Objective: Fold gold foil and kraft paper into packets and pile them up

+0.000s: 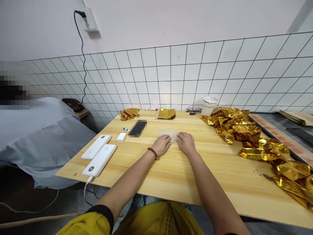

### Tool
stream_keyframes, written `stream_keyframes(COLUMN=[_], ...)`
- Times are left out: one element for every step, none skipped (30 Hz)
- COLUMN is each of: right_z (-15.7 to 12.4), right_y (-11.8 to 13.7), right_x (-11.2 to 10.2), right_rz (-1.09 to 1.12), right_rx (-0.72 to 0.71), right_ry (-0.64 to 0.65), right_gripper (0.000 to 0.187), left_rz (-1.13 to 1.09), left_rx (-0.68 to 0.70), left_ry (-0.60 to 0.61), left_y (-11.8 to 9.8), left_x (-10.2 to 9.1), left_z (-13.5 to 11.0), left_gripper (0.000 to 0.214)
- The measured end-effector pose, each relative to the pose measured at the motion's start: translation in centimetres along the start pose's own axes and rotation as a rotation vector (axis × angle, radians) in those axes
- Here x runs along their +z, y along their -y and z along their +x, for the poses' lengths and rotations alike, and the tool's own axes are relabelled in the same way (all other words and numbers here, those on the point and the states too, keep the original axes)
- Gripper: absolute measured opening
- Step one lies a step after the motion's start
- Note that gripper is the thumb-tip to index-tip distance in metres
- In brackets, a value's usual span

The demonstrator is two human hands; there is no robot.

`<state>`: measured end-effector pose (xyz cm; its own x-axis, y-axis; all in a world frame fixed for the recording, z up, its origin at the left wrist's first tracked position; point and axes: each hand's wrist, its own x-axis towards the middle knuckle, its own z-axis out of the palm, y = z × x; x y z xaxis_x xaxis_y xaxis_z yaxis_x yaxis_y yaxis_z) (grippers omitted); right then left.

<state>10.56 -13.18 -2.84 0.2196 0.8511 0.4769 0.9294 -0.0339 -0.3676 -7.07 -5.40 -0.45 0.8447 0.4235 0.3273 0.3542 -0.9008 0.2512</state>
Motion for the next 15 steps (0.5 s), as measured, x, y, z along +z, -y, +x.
stream_keyframes(right_z=[0.0, -0.1, -0.1, -0.1, -0.1, -0.1, -0.1, 0.0, 0.0, 0.0, 0.1, 0.1, 0.1, 0.1, 0.1], right_y=[0.2, 0.4, 0.6, 0.9, 1.1, 1.2, 1.3, 1.4, 1.3, 1.3, 1.3, 1.2, 1.2, 1.2, 1.2], right_x=[-0.1, -0.2, -0.4, -0.6, -0.7, -0.9, -1.0, -1.0, -1.1, -1.1, -1.0, -1.0, -1.0, -0.9, -0.9], right_rz=[0.020, 0.046, 0.069, 0.084, 0.089, 0.086, 0.078, 0.068, 0.057, 0.046, 0.033, 0.020, 0.008, -0.002, -0.007], right_rx=[-0.059, -0.129, -0.190, -0.230, -0.240, -0.224, -0.189, -0.147, -0.108, -0.076, -0.052, -0.036, -0.028, -0.023, -0.018], right_ry=[0.028, 0.076, 0.131, 0.179, 0.209, 0.216, 0.203, 0.180, 0.155, 0.133, 0.114, 0.097, 0.086, 0.079, 0.075], right_gripper=[0.031, 0.036, 0.039, 0.040, 0.037, 0.034, 0.032, 0.032, 0.033, 0.031, 0.028, 0.024, 0.021, 0.020, 0.019], left_rz=[0.005, 0.010, 0.016, 0.025, 0.033, 0.041, 0.048, 0.054, 0.059, 0.063, 0.067, 0.071, 0.075, 0.079, 0.085], left_rx=[0.001, 0.001, 0.000, -0.004, -0.009, -0.013, -0.015, -0.015, -0.015, -0.018, -0.027, -0.046, -0.081, -0.130, -0.186], left_ry=[-0.001, -0.003, -0.003, -0.002, 0.001, 0.005, 0.007, 0.008, 0.005, 0.002, -0.003, -0.013, -0.025, -0.037, -0.050], left_y=[0.0, 0.0, 0.1, 0.1, 0.1, 0.1, 0.1, 0.1, 0.1, 0.1, 0.1, 0.1, 0.2, 0.2, 0.3], left_x=[0.1, 0.1, 0.1, 0.1, 0.1, 0.1, 0.1, 0.1, 0.1, 0.2, 0.2, 0.2, 0.1, 0.1, 0.0], left_z=[0.0, 0.0, 0.0, 0.0, 0.0, 0.0, 0.0, 0.0, 0.0, 0.0, 0.0, -0.1, -0.1, -0.1, -0.1], left_gripper=[0.023, 0.024, 0.024, 0.024, 0.024, 0.024, 0.025, 0.025, 0.025, 0.026, 0.026, 0.028, 0.030, 0.033, 0.037])
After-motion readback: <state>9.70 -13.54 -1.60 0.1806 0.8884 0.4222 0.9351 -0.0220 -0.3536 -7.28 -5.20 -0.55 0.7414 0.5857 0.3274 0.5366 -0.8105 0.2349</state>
